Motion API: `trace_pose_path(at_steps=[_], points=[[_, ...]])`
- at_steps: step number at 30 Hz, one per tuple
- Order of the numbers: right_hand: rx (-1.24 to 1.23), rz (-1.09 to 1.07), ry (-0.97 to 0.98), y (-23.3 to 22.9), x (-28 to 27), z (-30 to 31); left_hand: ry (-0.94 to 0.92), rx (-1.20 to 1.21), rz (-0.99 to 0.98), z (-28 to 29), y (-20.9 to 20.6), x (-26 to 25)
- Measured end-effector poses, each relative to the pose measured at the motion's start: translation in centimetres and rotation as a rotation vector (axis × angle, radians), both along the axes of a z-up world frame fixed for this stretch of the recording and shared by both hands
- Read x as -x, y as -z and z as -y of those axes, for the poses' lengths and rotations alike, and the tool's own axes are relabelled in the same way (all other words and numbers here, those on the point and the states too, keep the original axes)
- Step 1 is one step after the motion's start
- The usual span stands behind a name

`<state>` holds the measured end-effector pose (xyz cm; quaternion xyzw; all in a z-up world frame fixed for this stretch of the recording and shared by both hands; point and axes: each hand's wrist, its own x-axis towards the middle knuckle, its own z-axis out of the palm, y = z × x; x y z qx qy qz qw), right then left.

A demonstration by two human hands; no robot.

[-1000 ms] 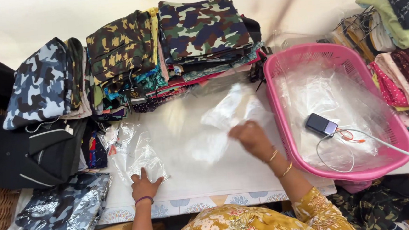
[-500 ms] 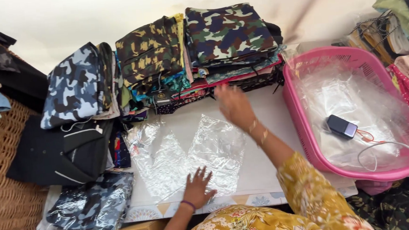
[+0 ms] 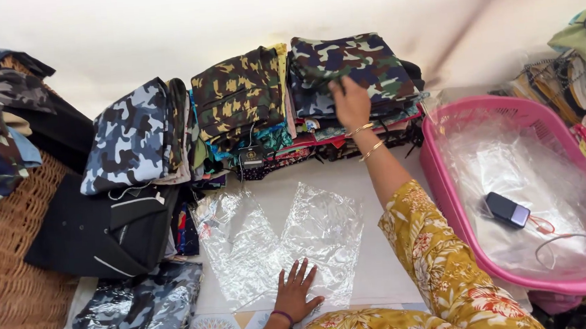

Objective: The recorder folds different types of clothes and packs them into plastic bags for logistics shipment.

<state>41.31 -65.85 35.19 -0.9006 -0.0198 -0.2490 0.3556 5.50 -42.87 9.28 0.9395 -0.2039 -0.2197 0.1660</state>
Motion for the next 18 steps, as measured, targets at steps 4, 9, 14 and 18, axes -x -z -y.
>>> trace_pose_path(at_steps=[4,9,14,18], points=[[-0.406,0.224,0.017,1.9,-6.0,4.7,-0.098,0.026,-0.097,1.4,0.1,-1.7],[-0.764,0.437,-0.321,-8.3,-1.8,5.9,-0.552,0.931,-0.346,3.2,2.0,-7.5],[-0.592,0.23,-0.559,-7.5,5.8,6.9,-0.626,1.563,-0.607,3.6,-10.0,-13.5],[-0.346,-0.455,-1.107,-2.3,17.9,1.7,-0.583,1.764,-0.658,3.0,-13.1,-14.2]])
